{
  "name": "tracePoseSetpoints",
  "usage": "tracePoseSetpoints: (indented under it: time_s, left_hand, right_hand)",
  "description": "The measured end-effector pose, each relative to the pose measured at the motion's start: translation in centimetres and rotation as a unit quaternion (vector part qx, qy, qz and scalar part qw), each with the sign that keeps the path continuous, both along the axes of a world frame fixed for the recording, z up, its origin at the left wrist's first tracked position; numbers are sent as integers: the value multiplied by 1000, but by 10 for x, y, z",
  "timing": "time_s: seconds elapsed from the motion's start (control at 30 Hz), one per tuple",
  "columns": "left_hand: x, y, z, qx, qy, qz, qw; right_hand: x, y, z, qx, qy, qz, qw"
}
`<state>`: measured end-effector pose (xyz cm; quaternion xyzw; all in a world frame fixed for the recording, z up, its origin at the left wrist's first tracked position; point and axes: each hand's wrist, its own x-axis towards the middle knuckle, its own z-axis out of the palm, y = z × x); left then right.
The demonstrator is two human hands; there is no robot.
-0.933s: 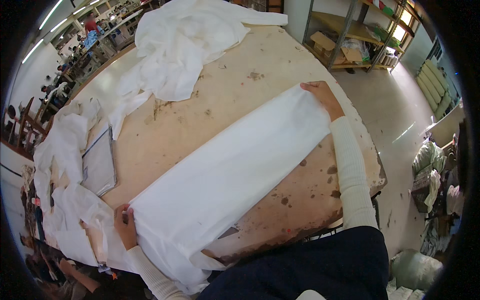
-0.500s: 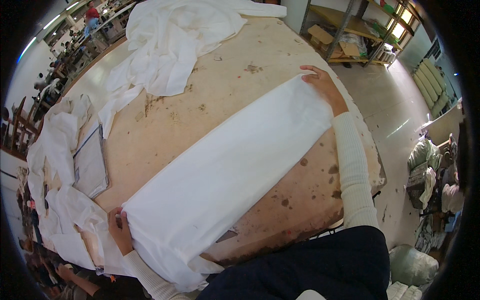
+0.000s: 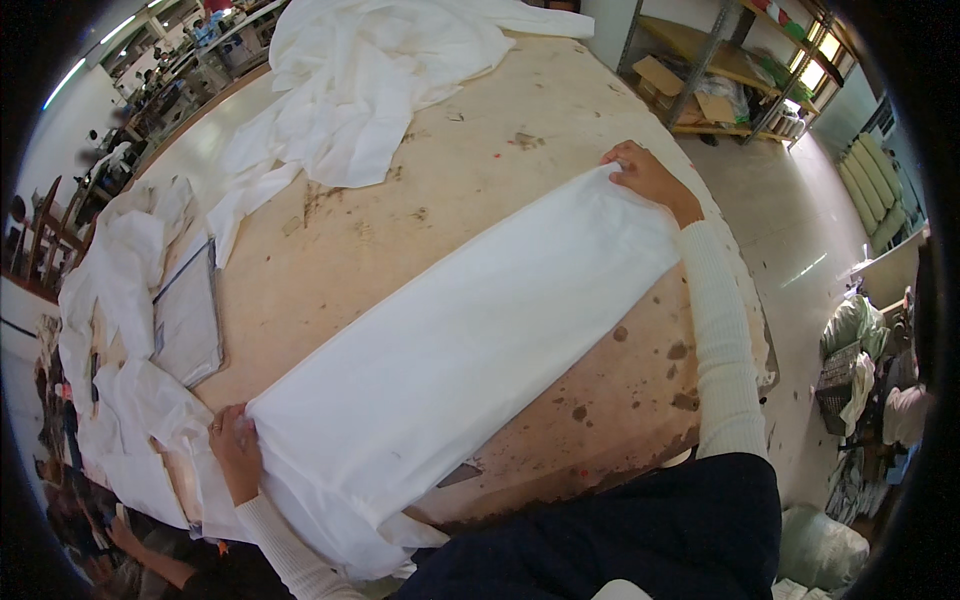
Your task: The person measures and cuts white fabric pieces on a worktable using a measuring tape and scissors. They repeatedly fold, align, and trim the fabric, then stack the cut pieces on the table.
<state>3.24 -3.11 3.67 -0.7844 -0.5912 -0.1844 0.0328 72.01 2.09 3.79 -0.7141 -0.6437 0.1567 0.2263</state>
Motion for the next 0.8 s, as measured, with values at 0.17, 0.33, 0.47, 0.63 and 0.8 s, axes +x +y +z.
tracePoseSetpoints:
  time_s: [0.17,0.33,0.47,0.63,0.8]
  left_hand:
    - [-14,0,14,-133,-181,58,973]
    - [-37,-3,16,-96,-330,34,938]
    - [-46,-26,50,-9,-313,13,950]
    - [-58,-42,111,52,-278,-25,959]
    - [21,-17,88,-40,-228,-119,965]
  right_hand:
    - [-2,-13,16,58,147,22,987]
    - [-11,-58,45,242,257,-88,932]
    - [-28,-120,63,469,52,-211,856]
    - [-32,-225,116,455,84,-287,839]
    - [13,-244,52,289,-39,-280,915]
